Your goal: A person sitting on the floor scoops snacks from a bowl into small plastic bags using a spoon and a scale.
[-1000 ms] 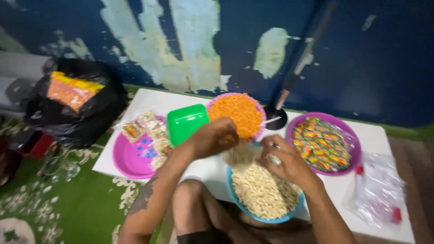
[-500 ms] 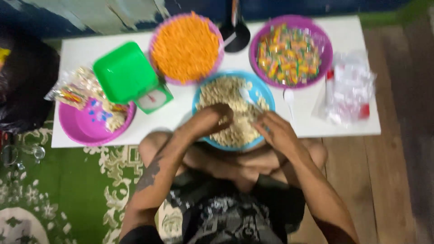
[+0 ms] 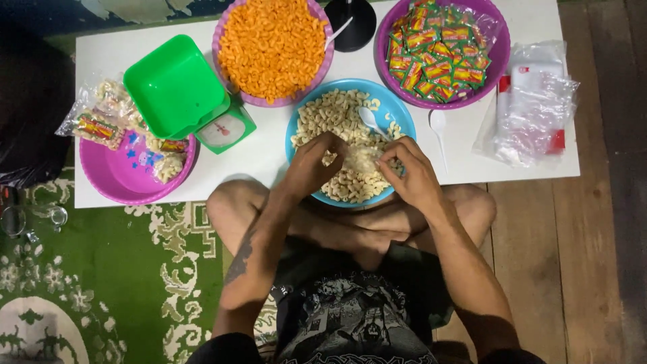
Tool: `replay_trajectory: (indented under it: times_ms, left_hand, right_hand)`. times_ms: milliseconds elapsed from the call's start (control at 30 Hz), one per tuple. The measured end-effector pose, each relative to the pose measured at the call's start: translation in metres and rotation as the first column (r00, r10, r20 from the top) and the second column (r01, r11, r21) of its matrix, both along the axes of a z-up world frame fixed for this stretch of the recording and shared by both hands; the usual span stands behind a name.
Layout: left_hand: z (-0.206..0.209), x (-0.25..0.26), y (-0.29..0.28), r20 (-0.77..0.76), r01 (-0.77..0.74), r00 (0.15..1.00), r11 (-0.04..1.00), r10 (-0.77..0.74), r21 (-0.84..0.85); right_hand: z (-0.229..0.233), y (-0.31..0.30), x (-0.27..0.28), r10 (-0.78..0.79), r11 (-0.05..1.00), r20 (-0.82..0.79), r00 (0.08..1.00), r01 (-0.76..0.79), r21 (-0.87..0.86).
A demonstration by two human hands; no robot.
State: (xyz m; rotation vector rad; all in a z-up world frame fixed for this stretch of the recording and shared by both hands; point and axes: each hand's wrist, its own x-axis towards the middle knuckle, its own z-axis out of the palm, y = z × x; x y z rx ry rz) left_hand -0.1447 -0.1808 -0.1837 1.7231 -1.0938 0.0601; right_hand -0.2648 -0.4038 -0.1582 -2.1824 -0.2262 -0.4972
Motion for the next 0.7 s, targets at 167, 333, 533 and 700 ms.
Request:
replay_trajectory:
  times_ms: [167,333,533,700]
  left_hand:
    - [0.002,-0.012,-0.004,-0.081,-0.062,0.995,0.996,0.057,-0.07]
    - [0.011,-0.022,-0.005,-0.143,-0.067,0.988,0.994,0.053,-0.092]
    - [0.005,-0.02,-0.006,0.042,-0.073,0.996,0.997,0.073,-0.002]
    - [0.018,-0.02,-0.007,0.045,-0.152,0.987,0.985,0.156,-0.08]
  right_hand:
    - [-0.002,0.003,0.001,-0.008,0.998,-0.035,0.999,0.01,0.067]
    - [0.009,0.013,-0.003,0.011,0.997,-0.051,0.999,-0.007,0.071]
    - [-0.007,0.006,-0.003,-0.01,0.999,-0.035,0.999,0.011,0.04]
    - [0.005,0.007,-0.003,-0.013,1.0,0.013,1.0,0.013,-0.001]
